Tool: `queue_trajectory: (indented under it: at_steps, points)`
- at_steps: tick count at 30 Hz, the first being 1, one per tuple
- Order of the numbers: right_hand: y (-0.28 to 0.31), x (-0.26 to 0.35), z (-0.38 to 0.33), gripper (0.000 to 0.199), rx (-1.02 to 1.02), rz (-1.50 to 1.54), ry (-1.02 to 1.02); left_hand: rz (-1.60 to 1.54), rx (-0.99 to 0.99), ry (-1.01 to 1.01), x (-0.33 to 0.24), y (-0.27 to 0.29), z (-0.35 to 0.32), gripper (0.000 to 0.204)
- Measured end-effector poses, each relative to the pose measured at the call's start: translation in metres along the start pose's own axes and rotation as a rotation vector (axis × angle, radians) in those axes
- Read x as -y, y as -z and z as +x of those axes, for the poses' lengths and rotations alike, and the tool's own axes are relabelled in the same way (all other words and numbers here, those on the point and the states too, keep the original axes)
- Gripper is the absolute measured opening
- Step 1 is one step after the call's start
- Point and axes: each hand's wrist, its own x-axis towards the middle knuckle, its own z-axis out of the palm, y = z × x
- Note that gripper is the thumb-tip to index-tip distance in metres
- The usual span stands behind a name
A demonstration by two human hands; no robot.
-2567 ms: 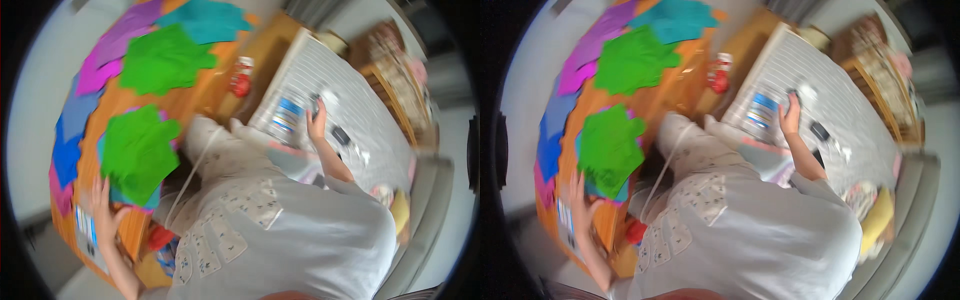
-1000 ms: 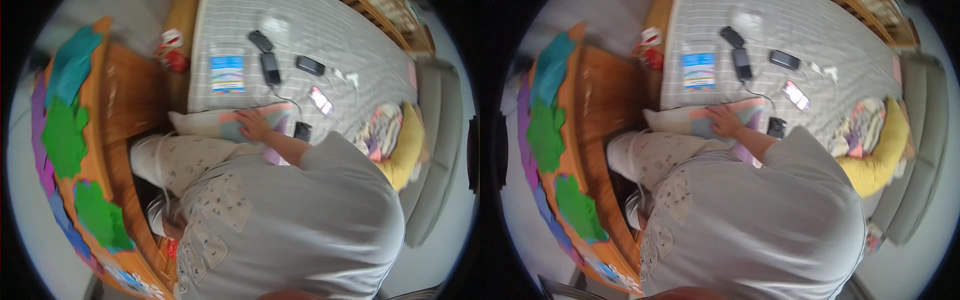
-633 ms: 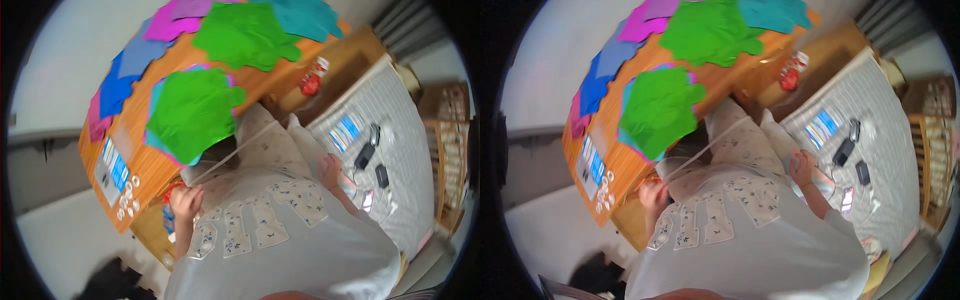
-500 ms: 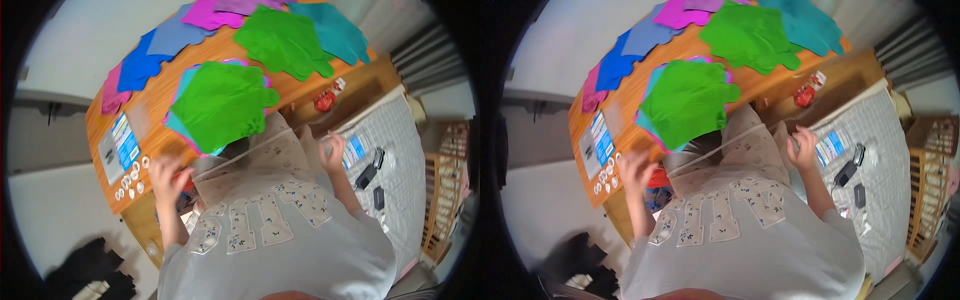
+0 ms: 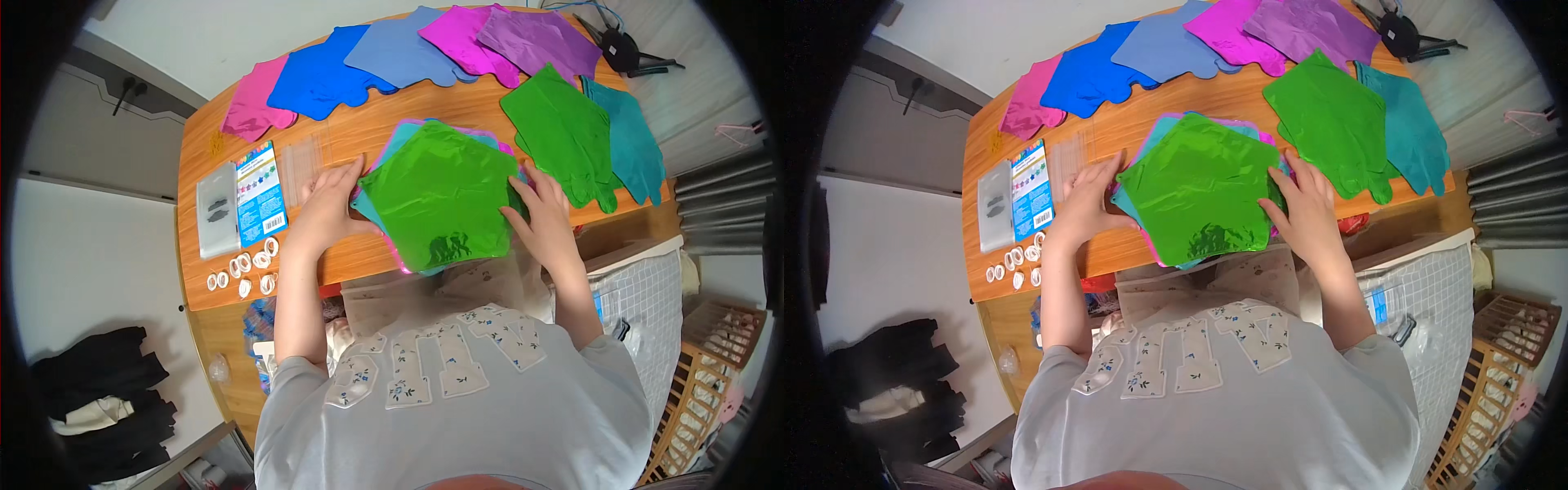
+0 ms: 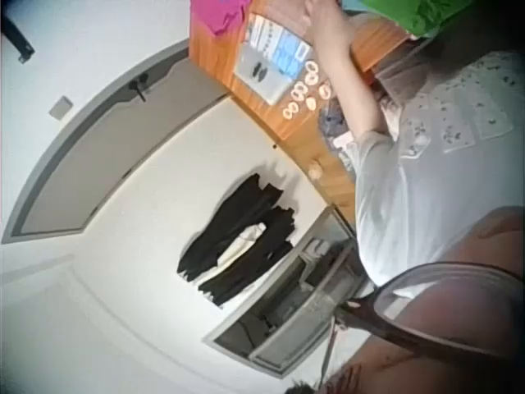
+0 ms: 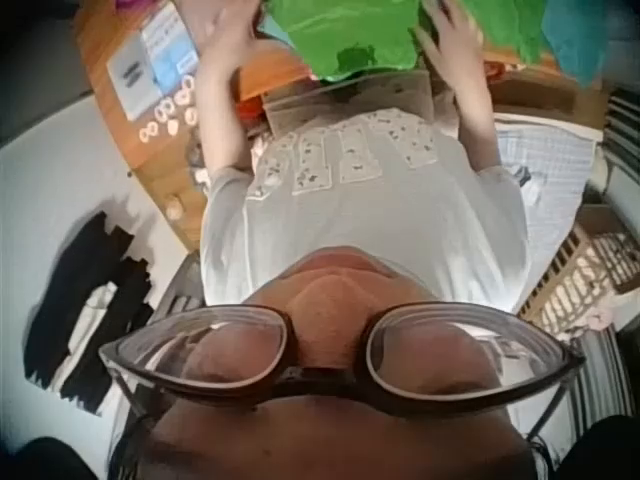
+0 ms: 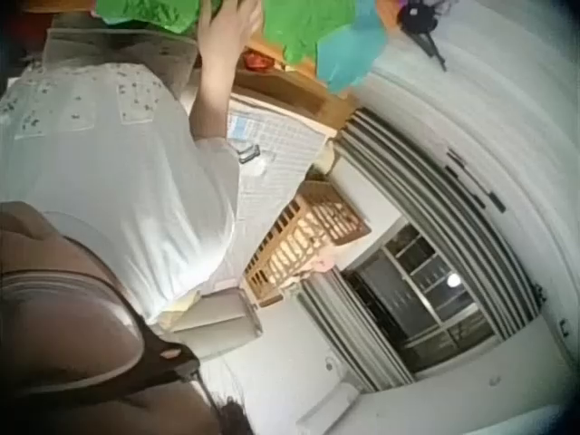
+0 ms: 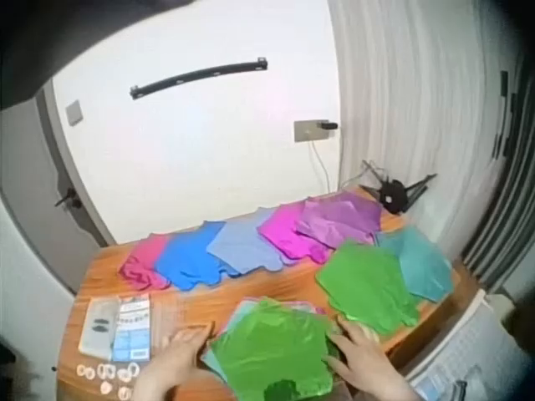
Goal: Folding colorful plastic sheets into specific geometric shapes.
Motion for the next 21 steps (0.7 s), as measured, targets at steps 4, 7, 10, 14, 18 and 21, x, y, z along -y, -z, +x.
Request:
queue_trajectory:
  at_steps: [4,7,10,14,18,21]
  points:
    - [-0.005,0.004,0.018,0.06,0.069,0.0,0.023,-0.103,0.086,-0.028,-0.007,0.006,0.005,0.106]
    - [0.0,0.0,0.025,0.064,0.101,0.105,0.034,-0.217,0.041,-0.042,0.001,0.0,0.003,0.1]
    - [0.016,-0.008,0.023,0.069,0.078,0.276,0.017,-0.278,0.023,-0.034,0.002,-0.002,0.001,0.093]
    - [0.03,-0.02,0.015,0.076,0.162,0.4,0.022,-0.267,0.056,0.027,0.0,0.002,0.001,0.082]
    - [0.034,-0.028,0.018,0.078,0.241,0.259,0.064,-0.192,0.06,0.035,-0.006,0.002,-0.002,0.07]
    - [0.036,-0.024,0.02,0.075,0.193,0.287,0.061,-0.106,-0.047,-0.027,-0.008,0.0,-0.007,0.063]
